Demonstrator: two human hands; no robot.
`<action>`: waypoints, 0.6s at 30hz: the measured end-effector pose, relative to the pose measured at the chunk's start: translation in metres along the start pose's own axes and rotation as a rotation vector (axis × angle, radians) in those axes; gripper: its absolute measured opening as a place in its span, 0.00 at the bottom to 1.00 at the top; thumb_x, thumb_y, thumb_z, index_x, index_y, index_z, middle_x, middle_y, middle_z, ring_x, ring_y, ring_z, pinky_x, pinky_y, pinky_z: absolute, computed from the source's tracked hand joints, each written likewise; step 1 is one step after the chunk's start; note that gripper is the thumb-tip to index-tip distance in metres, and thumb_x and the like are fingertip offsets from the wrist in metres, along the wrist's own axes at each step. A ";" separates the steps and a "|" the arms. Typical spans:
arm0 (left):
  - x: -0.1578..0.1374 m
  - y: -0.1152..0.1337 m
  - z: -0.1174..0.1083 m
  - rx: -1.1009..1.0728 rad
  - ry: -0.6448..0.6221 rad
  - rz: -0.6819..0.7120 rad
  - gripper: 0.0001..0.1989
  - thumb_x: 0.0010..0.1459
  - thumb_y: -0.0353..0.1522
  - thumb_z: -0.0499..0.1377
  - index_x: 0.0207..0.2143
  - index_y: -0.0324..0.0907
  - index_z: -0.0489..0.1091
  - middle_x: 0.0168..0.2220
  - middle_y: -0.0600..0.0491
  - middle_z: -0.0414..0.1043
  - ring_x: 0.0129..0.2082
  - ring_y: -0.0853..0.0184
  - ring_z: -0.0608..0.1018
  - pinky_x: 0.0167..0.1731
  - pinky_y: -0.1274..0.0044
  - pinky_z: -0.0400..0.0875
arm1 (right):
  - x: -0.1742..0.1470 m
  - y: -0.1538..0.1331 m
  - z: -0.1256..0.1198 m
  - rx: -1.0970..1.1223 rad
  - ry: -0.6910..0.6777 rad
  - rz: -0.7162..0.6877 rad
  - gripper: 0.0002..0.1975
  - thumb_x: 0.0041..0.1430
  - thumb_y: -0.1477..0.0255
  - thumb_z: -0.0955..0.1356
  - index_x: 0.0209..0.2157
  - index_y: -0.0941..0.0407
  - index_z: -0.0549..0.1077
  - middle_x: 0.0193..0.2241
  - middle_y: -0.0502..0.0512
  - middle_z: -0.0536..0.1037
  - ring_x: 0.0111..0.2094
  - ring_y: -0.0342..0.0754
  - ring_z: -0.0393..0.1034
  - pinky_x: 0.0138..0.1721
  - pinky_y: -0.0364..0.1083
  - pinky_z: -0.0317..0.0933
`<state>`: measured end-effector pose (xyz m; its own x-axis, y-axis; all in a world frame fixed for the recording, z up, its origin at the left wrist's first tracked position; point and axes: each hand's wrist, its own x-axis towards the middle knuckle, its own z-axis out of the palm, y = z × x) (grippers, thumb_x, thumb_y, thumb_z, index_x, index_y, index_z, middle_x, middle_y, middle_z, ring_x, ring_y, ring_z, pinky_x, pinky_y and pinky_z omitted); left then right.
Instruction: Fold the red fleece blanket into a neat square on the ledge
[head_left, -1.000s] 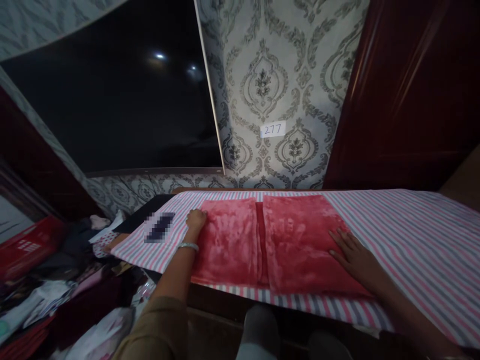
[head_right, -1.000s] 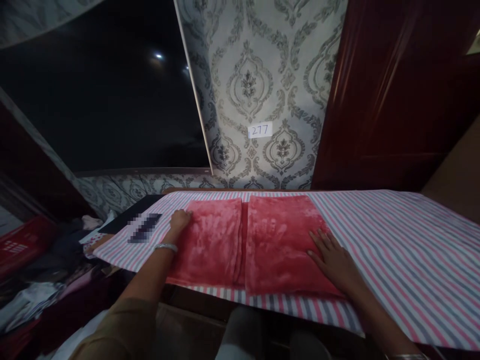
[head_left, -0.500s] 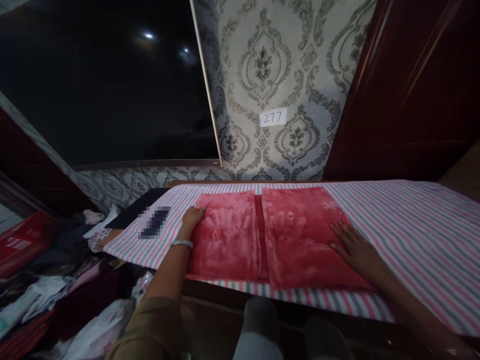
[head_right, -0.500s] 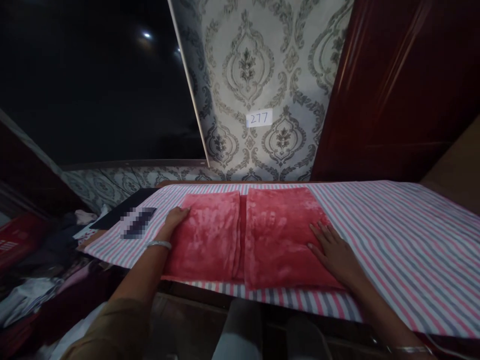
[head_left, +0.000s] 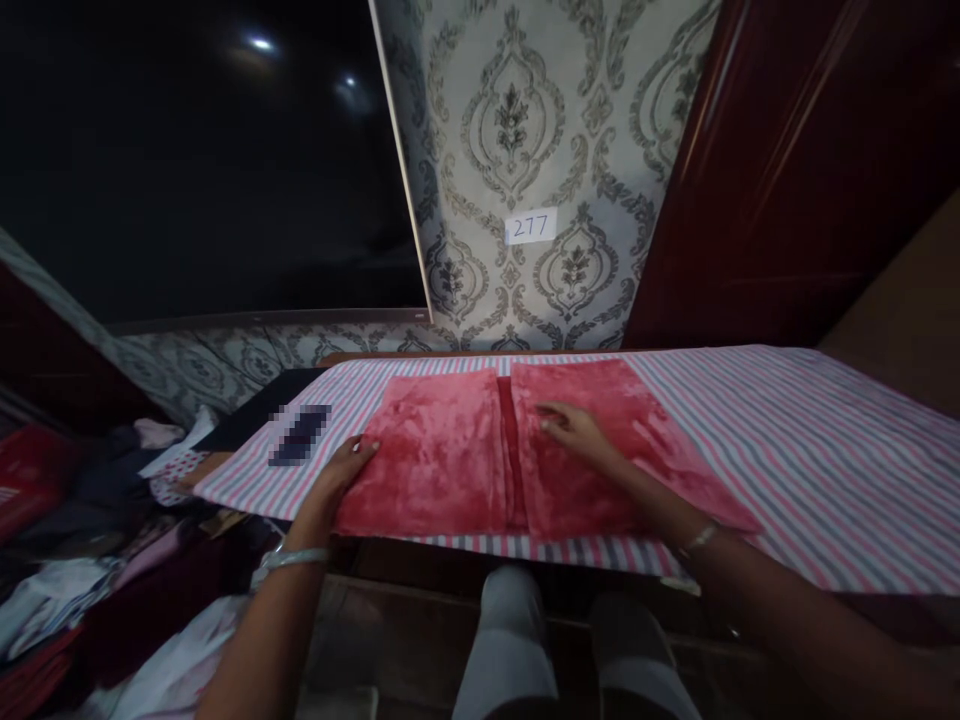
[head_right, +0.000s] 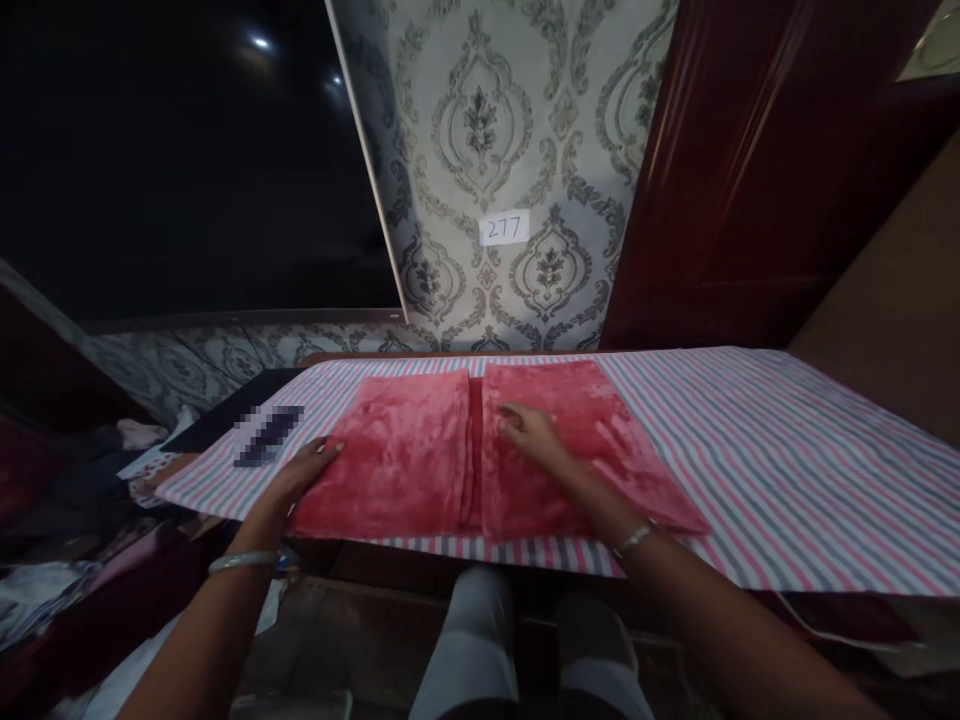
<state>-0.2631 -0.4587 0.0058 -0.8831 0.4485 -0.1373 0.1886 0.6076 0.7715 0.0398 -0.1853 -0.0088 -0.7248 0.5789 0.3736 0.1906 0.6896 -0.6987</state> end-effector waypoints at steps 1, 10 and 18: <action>-0.004 -0.002 -0.001 -0.076 -0.034 -0.010 0.19 0.64 0.39 0.57 0.54 0.39 0.68 0.37 0.48 0.80 0.33 0.66 0.81 0.32 0.76 0.75 | 0.009 -0.010 0.016 0.037 -0.060 0.059 0.22 0.60 0.70 0.63 0.55 0.56 0.73 0.43 0.57 0.81 0.40 0.51 0.77 0.41 0.49 0.72; -0.049 -0.014 -0.012 -0.040 0.226 0.162 0.27 0.58 0.34 0.59 0.59 0.37 0.63 0.47 0.43 0.73 0.40 0.61 0.78 0.42 0.68 0.75 | 0.033 -0.040 0.079 -0.308 -0.294 0.203 0.36 0.60 0.60 0.68 0.67 0.56 0.59 0.44 0.62 0.81 0.45 0.59 0.77 0.43 0.51 0.69; -0.177 -0.020 0.067 0.061 -0.175 1.006 0.17 0.67 0.33 0.46 0.46 0.46 0.74 0.44 0.47 0.77 0.46 0.65 0.78 0.47 0.72 0.74 | 0.041 -0.048 0.088 0.293 -0.173 0.260 0.30 0.50 0.79 0.68 0.57 0.57 0.71 0.51 0.56 0.78 0.51 0.54 0.73 0.52 0.52 0.68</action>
<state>-0.0812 -0.5063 -0.0272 -0.2294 0.8559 0.4635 0.8337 -0.0730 0.5474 -0.0570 -0.2324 -0.0137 -0.7827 0.6183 0.0712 0.2041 0.3630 -0.9092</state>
